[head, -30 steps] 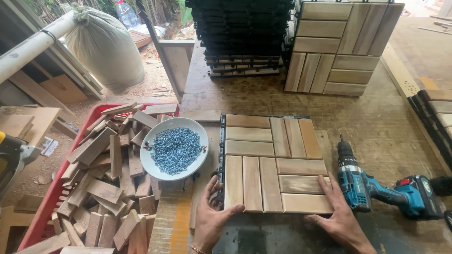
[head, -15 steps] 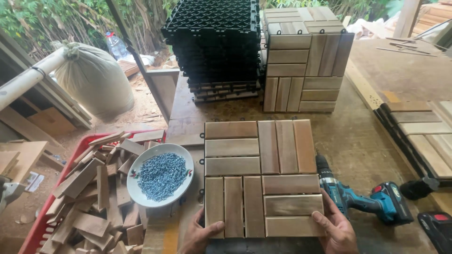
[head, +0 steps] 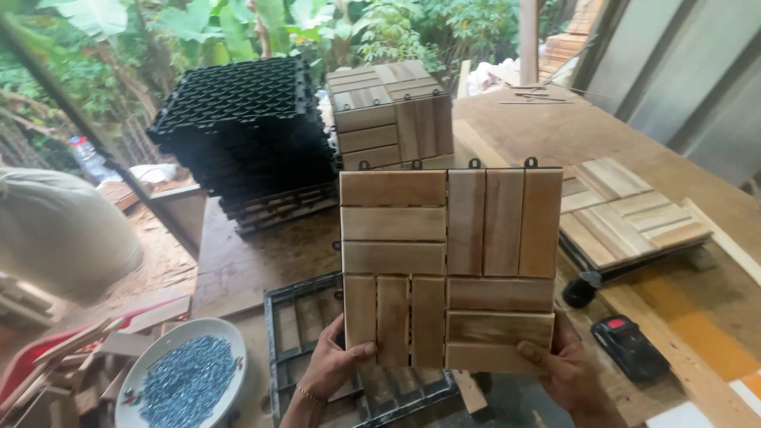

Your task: The person uses a cordless drill to drive screws through a black plastic grid into small wooden blocks arranged in a herringbone pattern. After securing the blocks, the person flips the grid to reveal the finished wooden panel and stacks it with other completed panels.

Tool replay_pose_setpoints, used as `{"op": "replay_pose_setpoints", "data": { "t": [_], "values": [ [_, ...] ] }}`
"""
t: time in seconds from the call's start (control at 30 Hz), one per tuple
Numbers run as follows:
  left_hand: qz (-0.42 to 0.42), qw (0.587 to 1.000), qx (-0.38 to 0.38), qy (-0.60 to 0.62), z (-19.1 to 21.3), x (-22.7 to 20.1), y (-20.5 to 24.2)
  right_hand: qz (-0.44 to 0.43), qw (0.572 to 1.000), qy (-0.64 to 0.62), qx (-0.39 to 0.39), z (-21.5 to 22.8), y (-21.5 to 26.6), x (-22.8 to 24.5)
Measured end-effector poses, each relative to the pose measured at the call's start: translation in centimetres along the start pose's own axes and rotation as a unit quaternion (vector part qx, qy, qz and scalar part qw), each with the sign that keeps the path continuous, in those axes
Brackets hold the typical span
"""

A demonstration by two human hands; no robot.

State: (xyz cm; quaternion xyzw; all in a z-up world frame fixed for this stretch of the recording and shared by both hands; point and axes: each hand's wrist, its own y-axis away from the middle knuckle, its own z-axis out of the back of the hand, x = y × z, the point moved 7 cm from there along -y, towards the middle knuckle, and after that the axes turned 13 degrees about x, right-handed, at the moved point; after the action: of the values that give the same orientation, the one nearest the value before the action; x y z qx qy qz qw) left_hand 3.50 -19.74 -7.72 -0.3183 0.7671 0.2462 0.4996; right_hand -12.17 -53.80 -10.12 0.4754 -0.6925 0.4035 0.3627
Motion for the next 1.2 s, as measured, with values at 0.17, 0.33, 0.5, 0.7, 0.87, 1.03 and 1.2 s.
{"op": "replay_pose_setpoints", "data": {
  "t": [0.17,0.33,0.5,0.7,0.87,1.03,1.2],
  "values": [
    [0.017,0.999,0.012,-0.031,-6.2,0.2,-6.3,0.062,0.983,-0.036,-0.169,4.2,4.4,2.6],
    [0.008,0.998,-0.039,0.04,-12.8,0.7,-10.5,0.035,0.941,-0.028,-0.334,5.7,4.1,8.0],
    [0.092,0.996,-0.007,0.012,-19.0,3.2,-16.9,0.088,0.9,-0.039,-0.425,9.6,1.4,11.3],
    [0.072,0.983,0.098,0.139,-27.6,8.1,-28.6,0.086,0.855,-0.021,-0.511,13.6,-2.4,12.0],
    [0.041,0.984,0.102,0.14,-31.1,9.8,-35.6,0.135,0.849,-0.036,-0.51,13.4,-6.4,14.0],
    [0.037,0.991,0.087,0.093,-30.3,9.7,-39.0,0.163,0.846,-0.014,-0.507,18.7,-7.9,11.2],
    [0.115,0.976,0.118,-0.143,-28.1,16.4,-41.9,-0.253,0.803,0.33,-0.427,20.2,-7.5,9.2]
  ]
}}
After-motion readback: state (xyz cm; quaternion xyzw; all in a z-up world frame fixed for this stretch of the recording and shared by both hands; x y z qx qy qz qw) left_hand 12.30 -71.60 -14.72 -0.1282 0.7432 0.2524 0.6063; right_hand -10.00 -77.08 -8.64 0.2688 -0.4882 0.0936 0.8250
